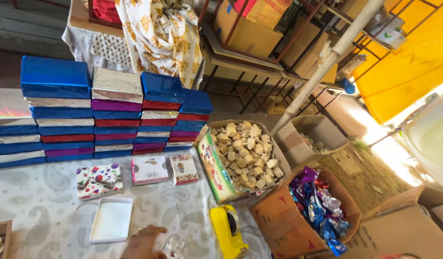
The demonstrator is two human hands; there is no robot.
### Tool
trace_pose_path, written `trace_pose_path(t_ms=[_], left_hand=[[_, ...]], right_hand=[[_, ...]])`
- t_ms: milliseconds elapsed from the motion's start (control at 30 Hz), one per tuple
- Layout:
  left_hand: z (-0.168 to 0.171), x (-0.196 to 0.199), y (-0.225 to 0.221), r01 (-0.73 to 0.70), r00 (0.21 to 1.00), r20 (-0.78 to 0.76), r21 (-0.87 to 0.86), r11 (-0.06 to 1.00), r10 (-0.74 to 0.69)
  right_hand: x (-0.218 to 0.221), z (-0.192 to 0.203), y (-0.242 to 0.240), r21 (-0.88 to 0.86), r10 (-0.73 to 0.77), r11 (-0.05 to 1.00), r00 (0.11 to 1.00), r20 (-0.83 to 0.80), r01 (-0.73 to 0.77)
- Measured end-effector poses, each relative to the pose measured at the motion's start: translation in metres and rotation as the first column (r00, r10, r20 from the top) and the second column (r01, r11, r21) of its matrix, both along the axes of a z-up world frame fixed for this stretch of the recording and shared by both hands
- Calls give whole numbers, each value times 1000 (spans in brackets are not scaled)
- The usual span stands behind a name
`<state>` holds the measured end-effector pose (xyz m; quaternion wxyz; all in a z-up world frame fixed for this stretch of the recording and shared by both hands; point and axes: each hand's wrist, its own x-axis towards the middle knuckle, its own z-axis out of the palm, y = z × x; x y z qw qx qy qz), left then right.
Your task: The person is sorting small circular items and placing them into white boxes, which are then placed into a larger container.
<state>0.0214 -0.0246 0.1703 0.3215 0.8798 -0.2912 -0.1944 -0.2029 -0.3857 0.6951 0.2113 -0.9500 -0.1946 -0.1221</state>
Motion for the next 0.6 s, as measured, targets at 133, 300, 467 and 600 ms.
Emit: trace_pose_path(t_ms=[133, 300, 467, 600], left_hand=[[-32, 0, 19, -665, 746, 206, 290, 688, 634], [-86, -4, 54, -879, 472, 535, 350, 324, 701], [-165, 8, 82, -588, 133, 652, -555, 589, 746], [-171, -2, 71, -709, 158, 614, -475, 521, 774]], right_hand=[[99, 28, -1, 222, -66, 974, 996, 57, 51], [259, -44, -30, 506, -192, 854, 977, 87, 123], [423, -248, -110, 215, -278, 899, 878, -391, 380], [471, -363, -153, -72, -339, 934, 808, -481, 350]])
